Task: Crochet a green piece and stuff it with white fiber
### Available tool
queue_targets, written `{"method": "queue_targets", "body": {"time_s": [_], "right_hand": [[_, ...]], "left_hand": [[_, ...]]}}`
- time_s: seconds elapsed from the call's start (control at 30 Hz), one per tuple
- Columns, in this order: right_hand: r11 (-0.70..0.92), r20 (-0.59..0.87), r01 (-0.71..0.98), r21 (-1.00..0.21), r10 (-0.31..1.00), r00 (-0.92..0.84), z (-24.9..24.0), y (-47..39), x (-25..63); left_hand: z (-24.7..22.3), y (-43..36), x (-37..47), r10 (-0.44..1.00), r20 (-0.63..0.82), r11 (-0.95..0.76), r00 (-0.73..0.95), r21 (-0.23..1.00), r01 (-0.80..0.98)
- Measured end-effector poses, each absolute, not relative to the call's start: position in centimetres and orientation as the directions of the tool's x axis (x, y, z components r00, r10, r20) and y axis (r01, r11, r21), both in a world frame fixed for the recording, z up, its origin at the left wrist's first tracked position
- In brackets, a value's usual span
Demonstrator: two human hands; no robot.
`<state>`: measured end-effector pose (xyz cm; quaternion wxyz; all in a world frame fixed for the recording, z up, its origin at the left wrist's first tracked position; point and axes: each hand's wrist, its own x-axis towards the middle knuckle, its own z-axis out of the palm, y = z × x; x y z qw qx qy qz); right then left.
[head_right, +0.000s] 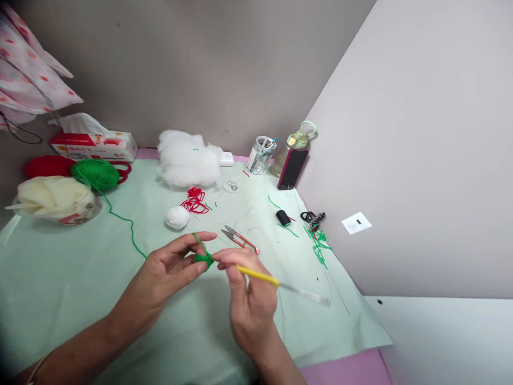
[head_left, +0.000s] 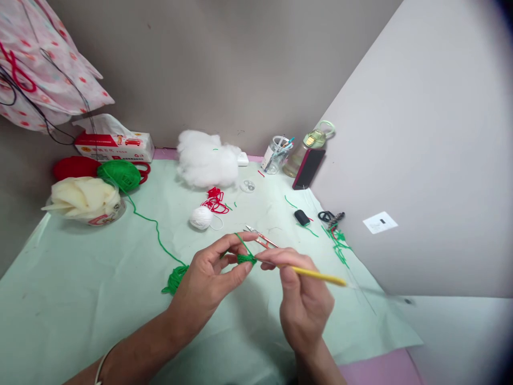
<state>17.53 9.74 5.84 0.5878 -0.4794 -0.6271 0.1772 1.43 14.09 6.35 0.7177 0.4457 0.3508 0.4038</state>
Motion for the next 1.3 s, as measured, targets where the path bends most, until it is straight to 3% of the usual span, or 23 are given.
{"method": "queue_targets", "body": {"time_s": [0.13,0.2,0.27,0.33,0.43,0.53,0.67,0.77,0.83,0.9,1.0,1.07,1.17,1.3], "right_hand": [[0.601,0.764,0.660,-0.450,0.642,-0.064,4.3,9.5,17.2],[0.577,0.790,0.716,-0.394,0.610,-0.058,4.0,9.5,17.0],[0.556,0.764,0.651,-0.517,0.642,0.059,4.4,9.6,17.0],[0.527,0.668,0.459,-0.715,0.710,0.224,5.2,9.8,17.1],[0.450,0.481,0.169,-0.877,0.817,0.318,6.0,10.3,17.2],[0.411,0.440,0.161,-0.898,0.862,0.254,5.9,10.6,17.1],[0.446,0.547,0.378,-0.811,0.808,0.220,5.1,10.2,16.7],[0.523,0.713,0.621,-0.585,0.696,0.085,4.5,9.7,16.6],[0.539,0.752,0.661,-0.522,0.656,0.060,4.6,9.6,16.8],[0.515,0.697,0.555,-0.654,0.695,0.177,5.1,9.6,17.0],[0.449,0.513,0.257,-0.856,0.801,0.308,6.0,10.0,17.3],[0.412,0.443,0.167,-0.896,0.854,0.272,6.2,10.3,17.3],[0.349,0.386,0.178,-0.920,0.888,0.252,5.9,10.5,17.3],[0.276,0.257,-0.029,-0.961,0.924,0.282,5.6,10.6,17.6]], "left_hand": [[6.5,13.7,2.0,0.910,-0.171,0.320,0.377,0.868,-0.381],[6.7,13.8,2.2,0.858,-0.235,0.450,0.457,0.771,-0.450],[6.8,14.1,2.1,0.784,-0.281,0.577,0.554,0.659,-0.482],[6.9,14.4,1.9,0.747,-0.285,0.631,0.601,0.591,-0.503],[6.9,14.5,1.7,0.754,-0.257,0.618,0.605,0.591,-0.519],[6.8,14.3,1.8,0.774,-0.243,0.576,0.584,0.653,-0.491],[6.6,14.0,2.1,0.839,-0.243,0.471,0.487,0.773,-0.425],[6.6,14.0,2.3,0.812,-0.266,0.526,0.520,0.720,-0.453],[6.6,14.3,2.2,0.759,-0.283,0.610,0.586,0.625,-0.487],[6.6,14.6,2.0,0.742,-0.286,0.642,0.607,0.567,-0.517],[6.6,14.7,1.7,0.773,-0.289,0.604,0.565,0.607,-0.516],[6.5,14.6,1.6,0.793,-0.273,0.554,0.544,0.695,-0.459],[6.3,14.3,1.6,0.819,-0.214,0.453,0.533,0.812,-0.369],[6.2,14.3,1.6,0.831,-0.177,0.398,0.528,0.851,-0.342]]}}
